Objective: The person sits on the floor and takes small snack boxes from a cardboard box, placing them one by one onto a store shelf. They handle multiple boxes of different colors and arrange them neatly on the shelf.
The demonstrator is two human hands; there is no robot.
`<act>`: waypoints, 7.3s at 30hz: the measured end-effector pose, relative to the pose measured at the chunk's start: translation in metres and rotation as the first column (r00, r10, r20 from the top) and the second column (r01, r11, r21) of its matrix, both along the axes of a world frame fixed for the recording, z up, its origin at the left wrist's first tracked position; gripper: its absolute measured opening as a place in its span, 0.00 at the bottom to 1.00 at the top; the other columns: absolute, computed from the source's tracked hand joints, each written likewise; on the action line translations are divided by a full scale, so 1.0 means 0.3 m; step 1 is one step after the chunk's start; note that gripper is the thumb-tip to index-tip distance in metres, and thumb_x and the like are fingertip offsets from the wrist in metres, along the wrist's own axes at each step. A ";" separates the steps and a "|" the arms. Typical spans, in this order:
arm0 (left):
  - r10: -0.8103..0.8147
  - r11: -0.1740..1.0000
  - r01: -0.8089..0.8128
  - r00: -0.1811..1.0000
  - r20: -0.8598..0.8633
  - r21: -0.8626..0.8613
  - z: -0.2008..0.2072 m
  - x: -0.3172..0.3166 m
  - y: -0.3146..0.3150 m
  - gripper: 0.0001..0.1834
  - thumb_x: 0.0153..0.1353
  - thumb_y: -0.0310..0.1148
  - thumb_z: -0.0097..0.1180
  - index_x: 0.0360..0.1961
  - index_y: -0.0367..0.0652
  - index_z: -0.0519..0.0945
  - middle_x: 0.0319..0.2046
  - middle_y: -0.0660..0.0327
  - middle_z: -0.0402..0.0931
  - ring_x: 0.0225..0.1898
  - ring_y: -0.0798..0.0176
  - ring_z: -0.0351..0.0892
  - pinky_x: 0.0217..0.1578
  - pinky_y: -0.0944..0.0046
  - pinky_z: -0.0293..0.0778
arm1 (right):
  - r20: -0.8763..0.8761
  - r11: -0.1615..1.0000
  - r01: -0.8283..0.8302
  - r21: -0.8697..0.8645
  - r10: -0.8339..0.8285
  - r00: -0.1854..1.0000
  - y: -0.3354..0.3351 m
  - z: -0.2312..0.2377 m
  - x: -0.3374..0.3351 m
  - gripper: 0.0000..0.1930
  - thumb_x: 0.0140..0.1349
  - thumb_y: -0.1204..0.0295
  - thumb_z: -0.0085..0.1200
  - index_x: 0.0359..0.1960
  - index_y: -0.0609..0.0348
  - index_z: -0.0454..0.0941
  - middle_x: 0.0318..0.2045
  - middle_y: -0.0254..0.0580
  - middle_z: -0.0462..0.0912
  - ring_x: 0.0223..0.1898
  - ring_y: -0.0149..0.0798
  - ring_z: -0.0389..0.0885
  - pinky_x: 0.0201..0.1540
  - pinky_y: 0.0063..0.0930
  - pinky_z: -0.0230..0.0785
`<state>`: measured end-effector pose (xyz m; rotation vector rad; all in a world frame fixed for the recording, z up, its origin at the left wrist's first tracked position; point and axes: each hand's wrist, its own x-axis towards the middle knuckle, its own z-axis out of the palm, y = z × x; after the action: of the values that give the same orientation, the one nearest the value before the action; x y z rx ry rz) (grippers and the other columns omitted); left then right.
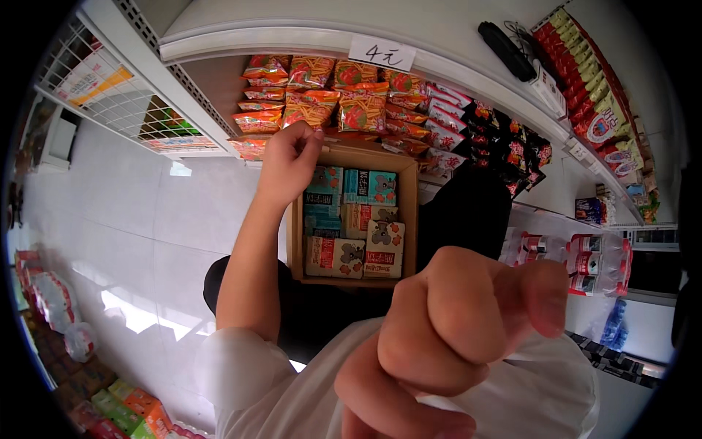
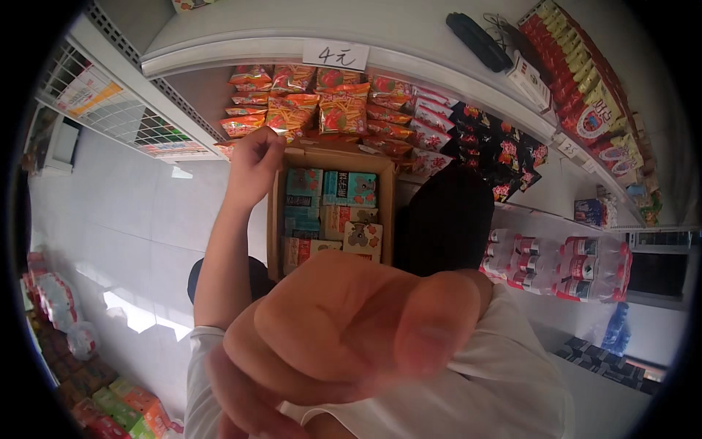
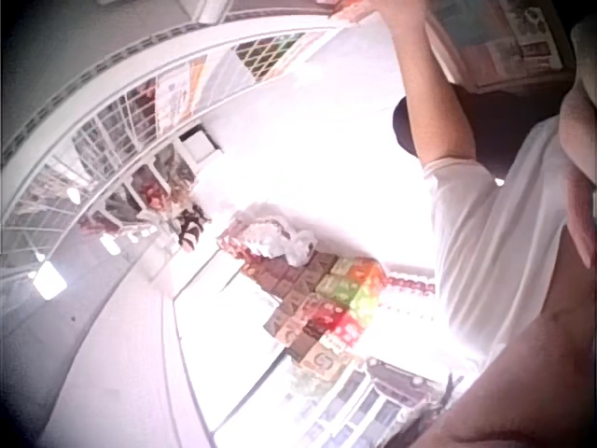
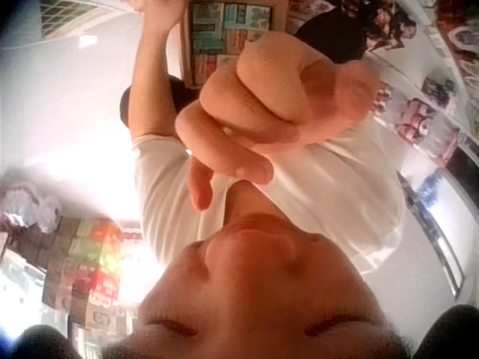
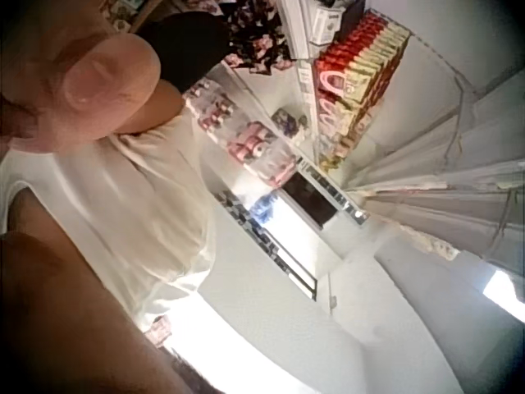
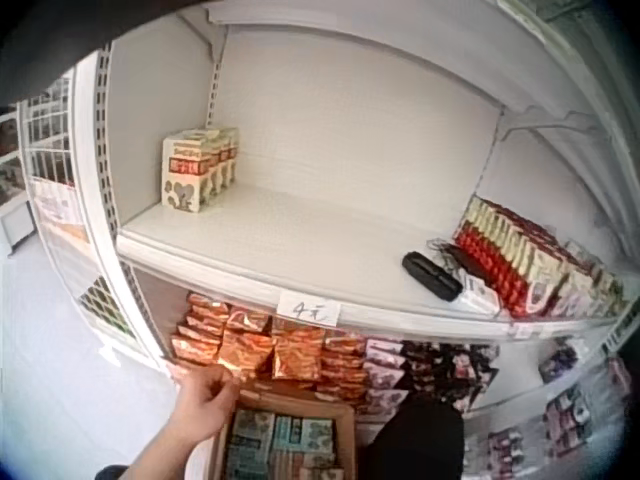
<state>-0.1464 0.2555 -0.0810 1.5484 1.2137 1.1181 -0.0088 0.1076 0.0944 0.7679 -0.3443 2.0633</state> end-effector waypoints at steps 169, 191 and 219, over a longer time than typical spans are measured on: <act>-0.531 0.740 0.245 0.785 -0.319 -0.626 -0.302 0.542 -0.276 0.29 0.58 0.34 0.71 0.54 0.34 0.68 0.48 0.38 0.80 0.49 0.40 0.83 0.51 0.50 0.77 | 0.144 0.327 -0.529 0.783 -0.923 -0.357 0.718 -0.631 0.584 0.11 0.65 0.67 0.60 0.31 0.59 0.74 0.28 0.43 0.81 0.32 0.49 0.82 0.35 0.45 0.73; 0.074 0.792 0.004 0.992 0.103 -0.611 -0.040 0.072 -0.047 0.27 0.72 0.47 0.59 0.62 0.38 0.73 0.52 0.56 0.81 0.51 0.64 0.83 0.47 0.60 0.81 | 0.914 0.977 -0.208 0.055 -0.133 -0.383 0.648 -0.466 0.501 0.28 0.66 0.54 0.65 0.59 0.62 0.76 0.42 0.40 0.85 0.40 0.33 0.88 0.31 0.31 0.84; 0.368 0.815 -0.217 0.910 0.191 -0.537 0.198 -0.068 -0.237 0.24 0.73 0.53 0.53 0.51 0.41 0.73 0.32 0.63 0.75 0.26 0.68 0.76 0.19 0.66 0.71 | 0.870 0.867 0.078 -0.492 0.489 0.062 0.407 -0.544 0.149 0.20 0.70 0.46 0.58 0.56 0.39 0.79 0.43 0.28 0.86 0.40 0.30 0.84 0.23 0.23 0.69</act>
<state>-0.1670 0.1845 -0.0215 0.7810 1.4328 1.0594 0.0359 0.2298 -0.0688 -1.1821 -0.4861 2.5186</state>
